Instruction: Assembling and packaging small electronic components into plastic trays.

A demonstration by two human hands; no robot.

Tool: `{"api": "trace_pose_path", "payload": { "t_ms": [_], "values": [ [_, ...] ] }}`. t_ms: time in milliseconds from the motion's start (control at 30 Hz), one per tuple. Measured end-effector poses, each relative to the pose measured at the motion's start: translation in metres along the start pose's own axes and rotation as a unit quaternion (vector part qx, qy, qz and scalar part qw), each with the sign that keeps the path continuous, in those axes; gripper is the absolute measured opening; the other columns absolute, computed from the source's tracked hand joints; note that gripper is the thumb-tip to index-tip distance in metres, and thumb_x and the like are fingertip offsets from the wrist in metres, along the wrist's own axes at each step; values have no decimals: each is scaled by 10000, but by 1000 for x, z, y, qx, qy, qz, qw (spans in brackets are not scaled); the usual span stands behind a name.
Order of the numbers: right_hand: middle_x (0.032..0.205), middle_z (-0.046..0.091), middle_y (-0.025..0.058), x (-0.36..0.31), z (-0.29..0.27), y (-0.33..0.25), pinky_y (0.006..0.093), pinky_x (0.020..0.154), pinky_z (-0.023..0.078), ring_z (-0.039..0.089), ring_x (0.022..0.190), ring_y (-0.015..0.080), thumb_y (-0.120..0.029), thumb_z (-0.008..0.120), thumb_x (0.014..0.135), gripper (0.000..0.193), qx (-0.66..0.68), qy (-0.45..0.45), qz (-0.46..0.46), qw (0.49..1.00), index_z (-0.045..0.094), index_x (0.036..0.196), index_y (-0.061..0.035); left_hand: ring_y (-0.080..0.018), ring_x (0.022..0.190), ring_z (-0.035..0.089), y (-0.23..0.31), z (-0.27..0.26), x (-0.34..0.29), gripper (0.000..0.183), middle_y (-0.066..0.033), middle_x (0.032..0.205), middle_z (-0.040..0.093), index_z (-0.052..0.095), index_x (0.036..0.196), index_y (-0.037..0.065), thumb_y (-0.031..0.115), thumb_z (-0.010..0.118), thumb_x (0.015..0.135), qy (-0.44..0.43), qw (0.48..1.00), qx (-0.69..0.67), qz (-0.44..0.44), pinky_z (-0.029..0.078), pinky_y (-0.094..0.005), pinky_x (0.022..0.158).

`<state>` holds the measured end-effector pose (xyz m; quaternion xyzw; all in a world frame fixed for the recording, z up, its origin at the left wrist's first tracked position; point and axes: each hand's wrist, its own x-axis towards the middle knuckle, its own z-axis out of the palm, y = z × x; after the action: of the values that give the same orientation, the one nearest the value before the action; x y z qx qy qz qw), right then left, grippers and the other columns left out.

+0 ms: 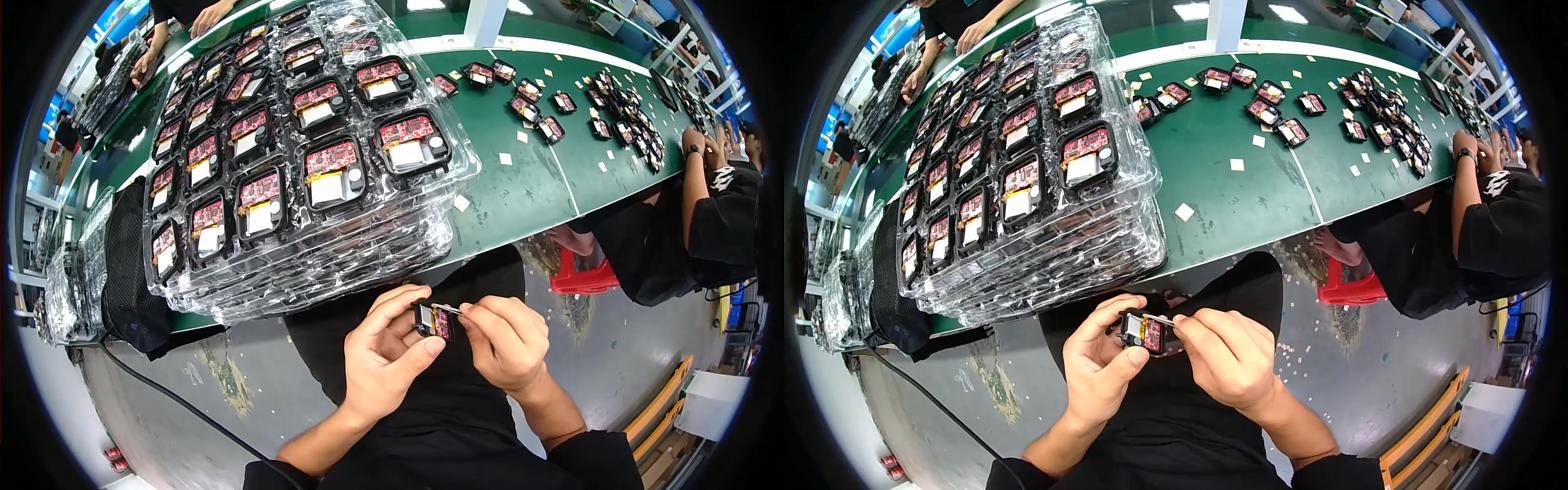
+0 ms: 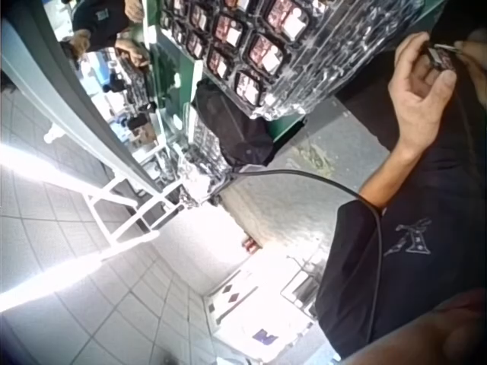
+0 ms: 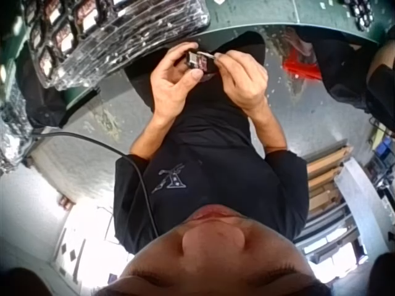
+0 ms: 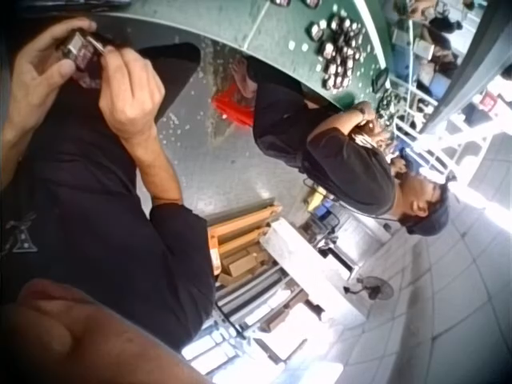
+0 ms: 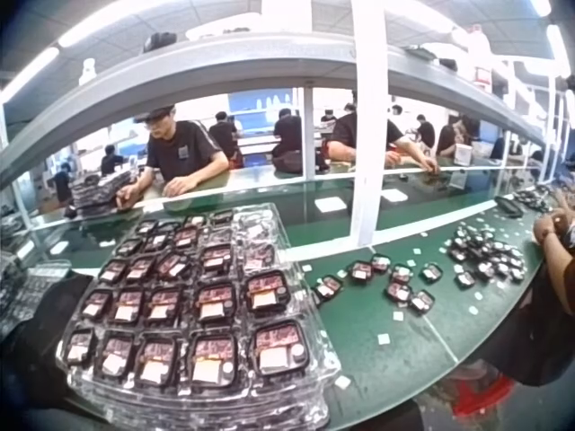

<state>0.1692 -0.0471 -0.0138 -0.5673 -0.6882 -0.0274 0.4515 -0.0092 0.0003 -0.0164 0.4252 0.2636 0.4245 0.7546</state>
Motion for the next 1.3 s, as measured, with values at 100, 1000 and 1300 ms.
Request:
{"api": "trace_pose_path", "payload": {
  "t_ms": [100, 1000, 1300],
  "values": [
    [833, 650, 91, -3, 2, 1, 316, 510, 482, 598, 567, 210, 64, 798, 682, 271, -8, 4, -9, 1000, 715, 937, 23, -271, 1279, 581, 1, 1, 0, 514, -131, 1427, 449, 532, 1365, -91, -114, 707, 882, 4, 1000, 6, -1, 534, -354, 1025],
    [1366, 581, 130, 89, -22, 134, 487, 775, 567, 709, 897, 408, -323, 670, 957, 391, -298, 22, 270, 915, 607, 1252, -73, -254, 1006, 705, 187, 27, 54, 592, -173, 1138, 635, 648, 1197, -32, -36, 890, 656, -151, 808, 458, 339, 602, -378, 891],
    [1197, 653, 137, 91, -24, 128, 496, 738, 550, 690, 872, 413, -279, 684, 934, 324, -270, 37, 263, 926, 572, 1118, -37, -168, 927, 691, 226, 2, 201, 316, -84, 1067, 640, 671, 1075, -20, 81, 834, 825, 16, 713, 653, 254, 585, -281, 839]
  ]
}}
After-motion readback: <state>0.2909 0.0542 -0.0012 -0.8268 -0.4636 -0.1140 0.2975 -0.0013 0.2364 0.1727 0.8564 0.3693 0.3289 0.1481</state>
